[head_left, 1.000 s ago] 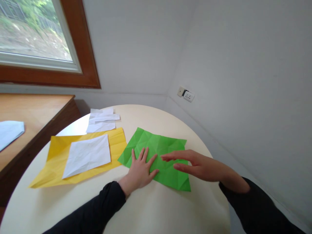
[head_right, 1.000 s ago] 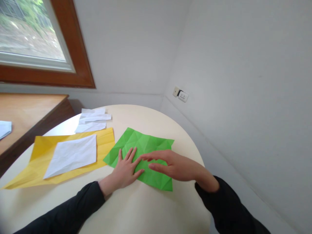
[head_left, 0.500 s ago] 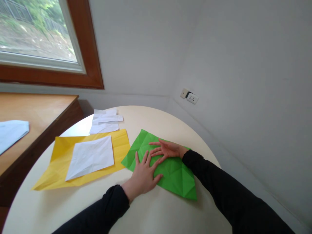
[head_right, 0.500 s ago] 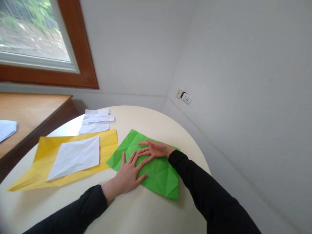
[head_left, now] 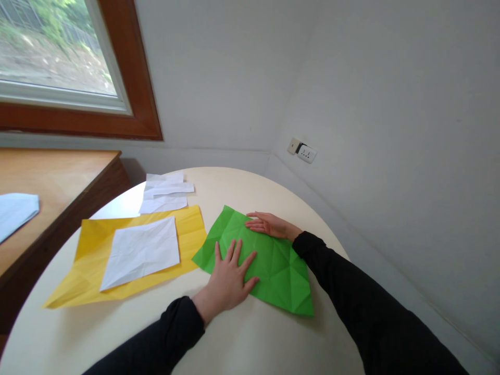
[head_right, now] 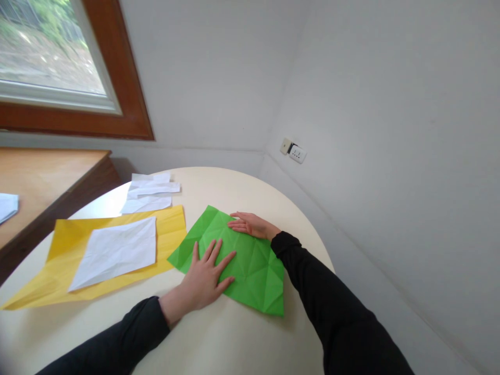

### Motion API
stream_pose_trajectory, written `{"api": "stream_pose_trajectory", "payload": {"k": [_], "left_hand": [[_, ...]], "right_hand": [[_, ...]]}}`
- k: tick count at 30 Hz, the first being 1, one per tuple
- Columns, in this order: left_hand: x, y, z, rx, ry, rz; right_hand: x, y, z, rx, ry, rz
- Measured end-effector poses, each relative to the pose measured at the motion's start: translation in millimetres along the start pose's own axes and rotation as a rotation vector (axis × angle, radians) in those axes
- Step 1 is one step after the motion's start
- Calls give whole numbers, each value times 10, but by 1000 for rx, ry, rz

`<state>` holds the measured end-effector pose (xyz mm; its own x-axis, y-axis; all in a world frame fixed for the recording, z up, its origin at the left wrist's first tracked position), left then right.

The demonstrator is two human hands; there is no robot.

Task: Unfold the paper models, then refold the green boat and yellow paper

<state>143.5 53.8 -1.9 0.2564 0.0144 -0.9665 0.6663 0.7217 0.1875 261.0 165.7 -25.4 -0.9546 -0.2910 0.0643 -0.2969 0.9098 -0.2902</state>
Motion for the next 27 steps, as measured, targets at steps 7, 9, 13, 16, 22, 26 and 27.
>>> {"api": "stream_pose_trajectory", "payload": {"k": [7, 9, 13, 16, 22, 26, 27], "left_hand": [[-9, -43, 26, -15, -1, -9], [-16, -74, 40, -13, 1, -11], [-16, -146, 65, 4, -4, -22], [-17, -209, 92, 24, 1, -38], [-38, -374, 198, 90, -14, -101], [-41, -492, 271, 136, -39, -153], [-40, -520, 288, 146, -56, -168]], "right_hand": [[368, -362, -194, -503, -849, 151], [523, -398, -136, -497, -1064, 98], [646, -383, -63, -432, -1317, 17], [588, -321, -60, -388, -1427, 43], [386, -179, -92, -318, -1579, 136], [320, -129, -91, -294, -1603, 153], [306, -119, -87, -290, -1607, 157]]}}
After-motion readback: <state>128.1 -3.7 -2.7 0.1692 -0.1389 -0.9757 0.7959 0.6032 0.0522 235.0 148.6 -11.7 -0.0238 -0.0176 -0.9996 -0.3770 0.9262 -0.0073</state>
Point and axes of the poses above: each hand's wrist, its own y-axis towards the middle knuckle, its own x-axis out of the palm, z = x × y, the point moved 10 cm from there along y, towards the middle knuckle, and after that the axes turned 2 degrees about -x, right-handed, at the moved point
